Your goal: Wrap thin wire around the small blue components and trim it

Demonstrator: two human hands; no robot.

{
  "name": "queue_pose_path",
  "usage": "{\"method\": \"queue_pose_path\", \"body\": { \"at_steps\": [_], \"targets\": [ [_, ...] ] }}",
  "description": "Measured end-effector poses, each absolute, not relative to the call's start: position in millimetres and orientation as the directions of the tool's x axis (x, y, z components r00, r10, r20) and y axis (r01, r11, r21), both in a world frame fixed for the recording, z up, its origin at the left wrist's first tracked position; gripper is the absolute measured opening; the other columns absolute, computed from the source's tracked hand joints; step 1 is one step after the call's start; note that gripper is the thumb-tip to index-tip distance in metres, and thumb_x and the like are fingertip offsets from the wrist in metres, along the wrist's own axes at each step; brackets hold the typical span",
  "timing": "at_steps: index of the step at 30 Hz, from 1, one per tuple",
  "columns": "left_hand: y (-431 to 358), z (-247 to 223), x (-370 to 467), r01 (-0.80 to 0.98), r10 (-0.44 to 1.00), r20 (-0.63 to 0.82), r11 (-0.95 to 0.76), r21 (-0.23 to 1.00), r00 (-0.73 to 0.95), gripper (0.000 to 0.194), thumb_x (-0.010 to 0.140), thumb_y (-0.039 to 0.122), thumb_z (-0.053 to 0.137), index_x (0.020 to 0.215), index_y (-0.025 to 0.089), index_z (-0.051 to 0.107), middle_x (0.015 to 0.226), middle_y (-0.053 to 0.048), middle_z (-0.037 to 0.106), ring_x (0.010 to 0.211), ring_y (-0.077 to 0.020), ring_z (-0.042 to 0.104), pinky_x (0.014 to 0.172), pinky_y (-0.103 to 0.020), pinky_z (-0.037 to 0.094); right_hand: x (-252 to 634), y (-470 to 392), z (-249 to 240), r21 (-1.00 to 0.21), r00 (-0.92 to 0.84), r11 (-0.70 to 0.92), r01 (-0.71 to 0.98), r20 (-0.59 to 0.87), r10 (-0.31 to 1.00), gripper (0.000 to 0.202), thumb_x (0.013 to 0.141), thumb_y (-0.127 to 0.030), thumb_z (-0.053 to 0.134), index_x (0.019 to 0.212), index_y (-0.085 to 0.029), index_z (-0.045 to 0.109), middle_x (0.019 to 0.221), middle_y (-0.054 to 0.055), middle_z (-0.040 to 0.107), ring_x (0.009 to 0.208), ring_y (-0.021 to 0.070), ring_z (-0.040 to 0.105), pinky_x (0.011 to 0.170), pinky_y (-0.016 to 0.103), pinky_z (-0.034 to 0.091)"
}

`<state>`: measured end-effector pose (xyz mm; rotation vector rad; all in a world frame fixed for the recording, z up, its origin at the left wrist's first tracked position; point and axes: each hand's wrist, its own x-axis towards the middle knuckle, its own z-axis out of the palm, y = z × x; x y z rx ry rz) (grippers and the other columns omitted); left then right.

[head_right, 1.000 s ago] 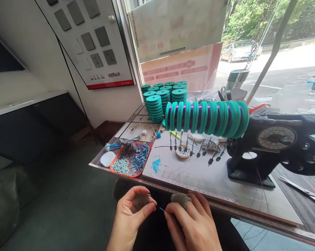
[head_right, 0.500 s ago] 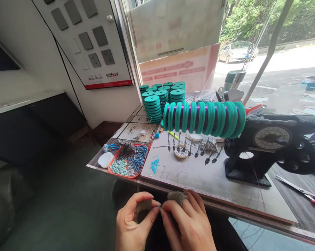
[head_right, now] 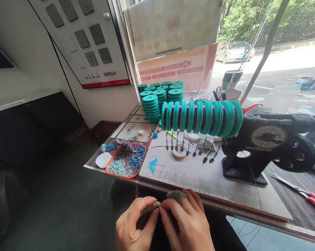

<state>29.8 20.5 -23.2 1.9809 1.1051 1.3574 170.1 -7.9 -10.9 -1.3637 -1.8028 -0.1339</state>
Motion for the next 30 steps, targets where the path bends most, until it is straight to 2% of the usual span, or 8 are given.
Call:
{"method": "queue_pose_path", "body": {
  "at_steps": [6, 9, 12, 16, 18, 23, 27, 30],
  "targets": [
    [29, -17, 30, 0.394, 0.606, 0.724, -0.785, 0.477, 0.33, 0.032, 0.078, 0.002, 0.05, 0.104, 0.02, 0.055, 0.072, -0.002, 0.069, 0.06, -0.0145, 0.063, 0.06, -0.025, 0.052, 172, -7, -17, -0.378, -0.08, 0.4, 0.835, 0.635, 0.768, 0.009, 0.084, -0.016, 0.051, 0.084, -0.023, 0.058, 0.072, -0.003, 0.063, 0.066, 0.0147, 0.06, 0.077, 0.032, 0.042],
    [32, -18, 33, 0.369, 0.502, 0.786, -0.851, 0.374, 0.36, 0.028, 0.082, 0.003, 0.046, 0.107, 0.013, 0.055, 0.076, -0.006, 0.07, 0.065, -0.0153, 0.065, 0.062, -0.026, 0.052, 170, -1, -15, -0.391, -0.035, 0.366, 0.844, 0.642, 0.766, 0.009, 0.083, -0.016, 0.05, 0.08, -0.021, 0.057, 0.068, -0.001, 0.061, 0.064, 0.0165, 0.058, 0.072, 0.033, 0.042],
    [33, -27, 32, 0.395, 0.586, 0.745, -0.797, 0.458, 0.318, 0.025, 0.083, 0.007, 0.046, 0.104, 0.016, 0.056, 0.08, -0.006, 0.071, 0.069, -0.0157, 0.065, 0.064, -0.026, 0.052, 172, 15, -5, -0.461, -0.011, 0.318, 0.828, 0.554, 0.832, 0.014, 0.082, -0.016, 0.048, 0.074, -0.02, 0.058, 0.066, 0.002, 0.06, 0.063, 0.0182, 0.056, 0.061, 0.031, 0.042],
    [36, -37, 17, 0.511, 0.709, 0.611, -0.693, 0.508, 0.353, 0.022, 0.084, 0.011, 0.046, 0.102, 0.02, 0.056, 0.078, -0.004, 0.069, 0.066, -0.0163, 0.064, 0.06, -0.027, 0.051, 180, 44, 12, -0.493, -0.095, 0.161, 0.855, 0.157, 0.983, 0.015, 0.08, -0.012, 0.052, 0.071, -0.019, 0.061, 0.069, 0.003, 0.059, 0.07, 0.0189, 0.056, 0.059, 0.027, 0.04],
    [40, -38, 9, 0.567, 0.717, 0.555, -0.686, 0.456, 0.421, 0.027, 0.084, 0.011, 0.044, 0.108, 0.019, 0.053, 0.074, -0.003, 0.068, 0.061, -0.0161, 0.063, 0.055, -0.026, 0.049, 181, 56, 17, -0.452, -0.128, 0.123, 0.883, 0.02, 0.992, 0.017, 0.079, -0.009, 0.051, 0.068, -0.018, 0.061, 0.067, 0.002, 0.058, 0.07, 0.0193, 0.056, 0.06, 0.028, 0.038],
    [54, -34, 5, 0.655, 0.671, 0.436, -0.724, 0.216, 0.599, 0.049, 0.08, 0.009, 0.044, 0.128, 0.011, 0.039, 0.057, 0.002, 0.061, 0.048, -0.0155, 0.057, 0.046, -0.026, 0.044, 181, 65, 16, -0.39, -0.157, 0.11, 0.914, -0.091, 0.983, 0.018, 0.08, -0.011, 0.049, 0.068, -0.018, 0.061, 0.068, 0.003, 0.057, 0.068, 0.0196, 0.055, 0.059, 0.028, 0.035],
    [59, -36, 10, 0.696, 0.649, 0.416, -0.716, 0.052, 0.637, 0.056, 0.071, 0.004, 0.047, 0.126, 0.009, 0.043, 0.051, 0.004, 0.056, 0.042, -0.0147, 0.054, 0.041, -0.027, 0.038, 181, 64, 13, -0.382, -0.157, 0.092, 0.92, -0.142, 0.977, 0.019, 0.082, -0.011, 0.047, 0.071, -0.018, 0.061, 0.069, 0.003, 0.056, 0.069, 0.0192, 0.054, 0.06, 0.028, 0.034],
    [58, -39, 12, 0.709, 0.626, 0.476, -0.705, 0.01, 0.617, 0.055, 0.068, 0.004, 0.049, 0.122, 0.008, 0.047, 0.049, 0.005, 0.055, 0.041, -0.0141, 0.052, 0.04, -0.028, 0.035, 182, 65, 13, -0.39, -0.155, 0.087, 0.917, -0.145, 0.977, 0.02, 0.082, -0.012, 0.046, 0.071, -0.018, 0.061, 0.069, 0.002, 0.055, 0.067, 0.0186, 0.053, 0.06, 0.028, 0.034]
  ]
}}
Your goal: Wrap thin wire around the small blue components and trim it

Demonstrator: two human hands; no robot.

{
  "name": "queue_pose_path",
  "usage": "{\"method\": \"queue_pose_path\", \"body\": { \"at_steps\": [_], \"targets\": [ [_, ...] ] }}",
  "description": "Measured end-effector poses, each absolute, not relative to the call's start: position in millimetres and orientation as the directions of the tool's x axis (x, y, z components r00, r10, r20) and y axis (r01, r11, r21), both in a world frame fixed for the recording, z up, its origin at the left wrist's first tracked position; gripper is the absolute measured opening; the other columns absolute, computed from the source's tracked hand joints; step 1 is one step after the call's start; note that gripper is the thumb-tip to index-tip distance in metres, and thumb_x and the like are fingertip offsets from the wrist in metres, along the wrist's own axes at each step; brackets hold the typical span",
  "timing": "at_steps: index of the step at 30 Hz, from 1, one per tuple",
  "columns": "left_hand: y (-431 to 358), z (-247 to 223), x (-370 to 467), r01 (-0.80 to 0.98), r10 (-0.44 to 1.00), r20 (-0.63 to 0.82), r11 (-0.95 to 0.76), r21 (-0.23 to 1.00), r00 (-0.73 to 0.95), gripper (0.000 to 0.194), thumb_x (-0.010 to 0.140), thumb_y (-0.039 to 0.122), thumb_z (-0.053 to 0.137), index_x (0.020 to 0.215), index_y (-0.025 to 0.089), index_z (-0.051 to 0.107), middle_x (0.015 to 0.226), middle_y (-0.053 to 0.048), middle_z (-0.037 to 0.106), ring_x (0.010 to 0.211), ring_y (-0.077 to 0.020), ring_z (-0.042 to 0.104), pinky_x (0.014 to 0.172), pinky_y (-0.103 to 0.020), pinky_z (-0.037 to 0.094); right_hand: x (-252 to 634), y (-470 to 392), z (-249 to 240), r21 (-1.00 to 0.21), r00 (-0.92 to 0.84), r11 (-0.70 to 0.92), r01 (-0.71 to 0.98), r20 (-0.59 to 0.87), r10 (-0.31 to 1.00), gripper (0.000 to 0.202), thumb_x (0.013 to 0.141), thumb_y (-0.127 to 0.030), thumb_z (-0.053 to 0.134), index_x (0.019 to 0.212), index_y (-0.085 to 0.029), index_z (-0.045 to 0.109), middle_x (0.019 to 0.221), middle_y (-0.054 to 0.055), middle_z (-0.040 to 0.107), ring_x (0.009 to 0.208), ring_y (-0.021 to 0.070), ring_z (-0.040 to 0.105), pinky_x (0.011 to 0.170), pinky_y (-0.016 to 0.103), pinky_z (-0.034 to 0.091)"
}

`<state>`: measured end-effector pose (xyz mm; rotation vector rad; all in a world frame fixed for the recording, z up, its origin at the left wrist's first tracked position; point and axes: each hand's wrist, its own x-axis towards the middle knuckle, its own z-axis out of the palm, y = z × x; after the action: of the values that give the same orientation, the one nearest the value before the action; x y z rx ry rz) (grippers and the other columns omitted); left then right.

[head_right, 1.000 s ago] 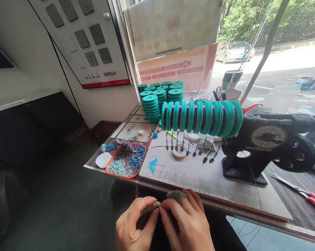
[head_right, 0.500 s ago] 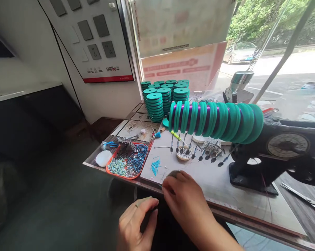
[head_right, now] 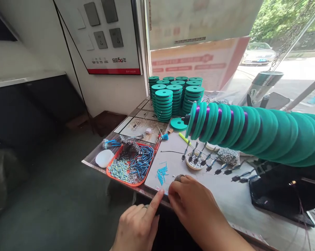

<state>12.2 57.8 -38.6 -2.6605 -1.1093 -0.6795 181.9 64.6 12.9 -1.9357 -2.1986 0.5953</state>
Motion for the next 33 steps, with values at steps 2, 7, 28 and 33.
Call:
{"method": "queue_pose_path", "body": {
  "at_steps": [2, 7, 28, 33],
  "targets": [
    [55, -40, 13, 0.725, 0.631, 0.499, -0.689, 0.008, 0.594, 0.055, 0.065, 0.004, 0.05, 0.12, 0.007, 0.049, 0.048, 0.005, 0.055, 0.039, -0.0137, 0.051, 0.039, -0.028, 0.034, 182, 65, 12, -0.39, -0.15, 0.082, 0.917, -0.148, 0.978, 0.02, 0.083, -0.014, 0.046, 0.07, -0.018, 0.06, 0.068, 0.002, 0.055, 0.065, 0.0182, 0.053, 0.059, 0.028, 0.033],
    [49, -42, 16, 0.73, 0.648, 0.471, -0.683, 0.012, 0.599, 0.056, 0.064, 0.007, 0.054, 0.119, 0.001, 0.049, 0.048, 0.005, 0.055, 0.039, -0.012, 0.05, 0.04, -0.027, 0.035, 182, 63, 9, -0.383, -0.15, 0.099, 0.918, -0.104, 0.983, 0.019, 0.082, -0.013, 0.047, 0.068, -0.019, 0.059, 0.067, 0.002, 0.054, 0.065, 0.0184, 0.053, 0.058, 0.028, 0.032],
    [48, -56, 16, 0.774, 0.665, 0.47, -0.629, -0.066, 0.581, 0.077, 0.066, -0.001, 0.044, 0.139, 0.006, 0.022, 0.044, 0.007, 0.049, 0.04, -0.0137, 0.046, 0.047, -0.029, 0.033, 230, 36, 25, -0.061, -0.239, 0.238, 0.969, -0.015, 0.971, 0.022, 0.079, -0.009, 0.047, 0.065, -0.021, 0.058, 0.064, 0.003, 0.061, 0.059, 0.0183, 0.059, 0.056, 0.027, 0.037],
    [51, -57, 17, 0.773, 0.647, 0.498, -0.63, -0.078, 0.578, 0.075, 0.067, 0.0, 0.044, 0.139, 0.007, 0.025, 0.044, 0.007, 0.047, 0.039, -0.0135, 0.045, 0.047, -0.029, 0.034, 228, 39, 35, -0.035, -0.176, 0.173, 0.984, -0.149, 0.973, 0.022, 0.078, -0.006, 0.05, 0.064, -0.019, 0.06, 0.064, 0.004, 0.061, 0.053, 0.016, 0.058, 0.047, 0.025, 0.033]
  ]
}}
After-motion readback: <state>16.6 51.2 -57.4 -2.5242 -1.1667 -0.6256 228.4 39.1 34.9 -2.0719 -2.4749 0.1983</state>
